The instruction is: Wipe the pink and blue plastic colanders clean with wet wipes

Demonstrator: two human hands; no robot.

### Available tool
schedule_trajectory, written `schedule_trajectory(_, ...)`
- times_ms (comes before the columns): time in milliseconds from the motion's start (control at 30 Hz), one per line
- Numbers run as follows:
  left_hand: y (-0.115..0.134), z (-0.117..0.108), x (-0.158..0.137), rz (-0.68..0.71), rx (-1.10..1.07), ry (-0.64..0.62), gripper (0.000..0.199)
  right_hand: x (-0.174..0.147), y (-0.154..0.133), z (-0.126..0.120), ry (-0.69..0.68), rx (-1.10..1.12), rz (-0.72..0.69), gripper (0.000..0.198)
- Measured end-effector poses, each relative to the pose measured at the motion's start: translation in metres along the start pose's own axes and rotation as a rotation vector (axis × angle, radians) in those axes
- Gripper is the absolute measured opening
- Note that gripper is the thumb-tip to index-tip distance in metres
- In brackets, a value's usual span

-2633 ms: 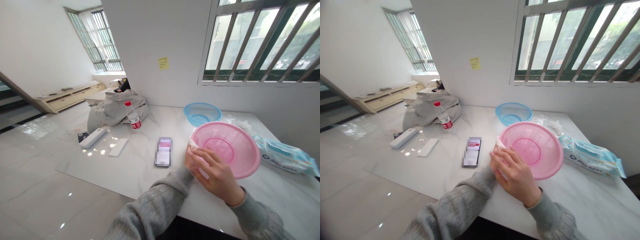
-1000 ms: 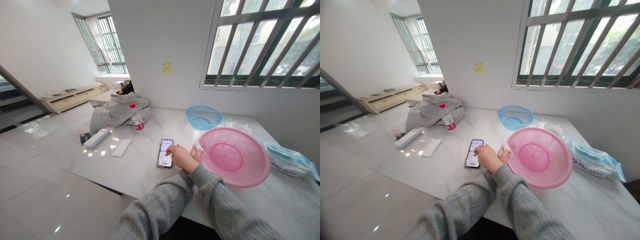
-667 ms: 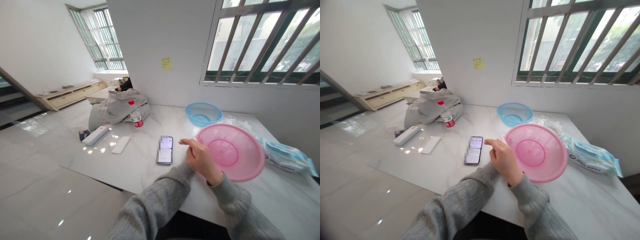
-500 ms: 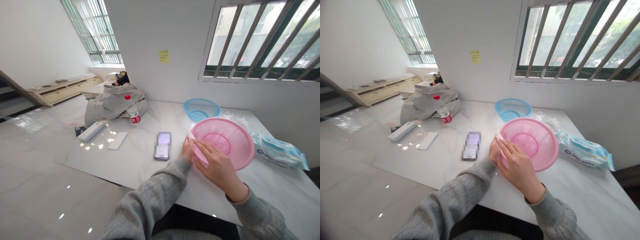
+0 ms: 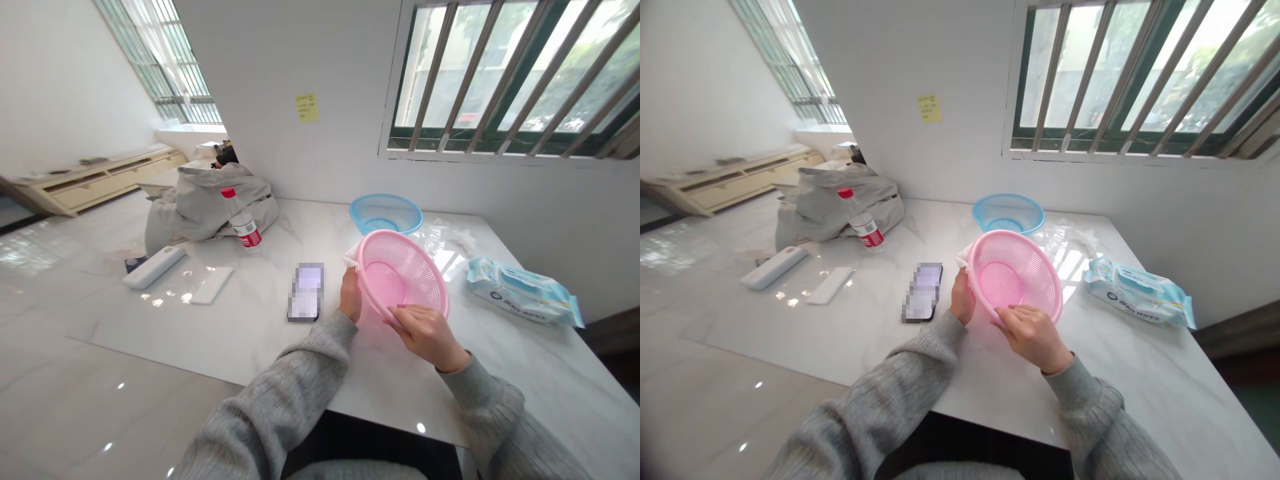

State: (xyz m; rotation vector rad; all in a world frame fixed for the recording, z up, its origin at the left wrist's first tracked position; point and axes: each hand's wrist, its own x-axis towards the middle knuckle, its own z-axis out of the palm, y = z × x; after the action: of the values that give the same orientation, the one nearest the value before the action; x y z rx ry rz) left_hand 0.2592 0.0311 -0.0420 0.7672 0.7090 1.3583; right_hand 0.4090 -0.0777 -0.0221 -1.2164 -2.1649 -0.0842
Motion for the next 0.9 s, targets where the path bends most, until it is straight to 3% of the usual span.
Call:
schedule_trajectory(100,0.003,-0.004,0.007,0.083,0.054,-0.072,0.043,-0.012,0.011,-0.011,0.266,0.116,-0.18,0.021)
schedule_trajectory(167,0.001,-0.003,0.009,0.09,0.004,-0.097,0.042,-0.019,0.018,-0.015,0.397,0.223,-0.129,0.011)
schedule_trajectory(333,-0.008,0.005,0.006,-0.121,-0.174,-0.136,0.046,-0.025,0.026,-0.013,0.753,0.702,0.363,0.04)
schedule_trajectory(433,-0.011,0.007,0.004,-0.222,-0.213,-0.193,0.05,-0.012,0.031,-0.014,0.998,1.075,0.563,0.031)
schedule_trajectory(533,-0.015,0.007,0.004,-0.22,-0.209,-0.234,0.053,0.0,0.038,-0.016,1.026,1.263,0.665,0.036)
schedule_trajectory(667,-0.019,0.002,0.0,-0.169,-0.105,-0.228,0.057,0.002,0.05,-0.012,0.911,1.389,0.727,0.034)
schedule_trajectory(900,-0.01,-0.004,-0.024,0.366,0.632,-0.46,0.068,-0.003,0.066,-0.006,0.854,1.479,0.756,0.039)
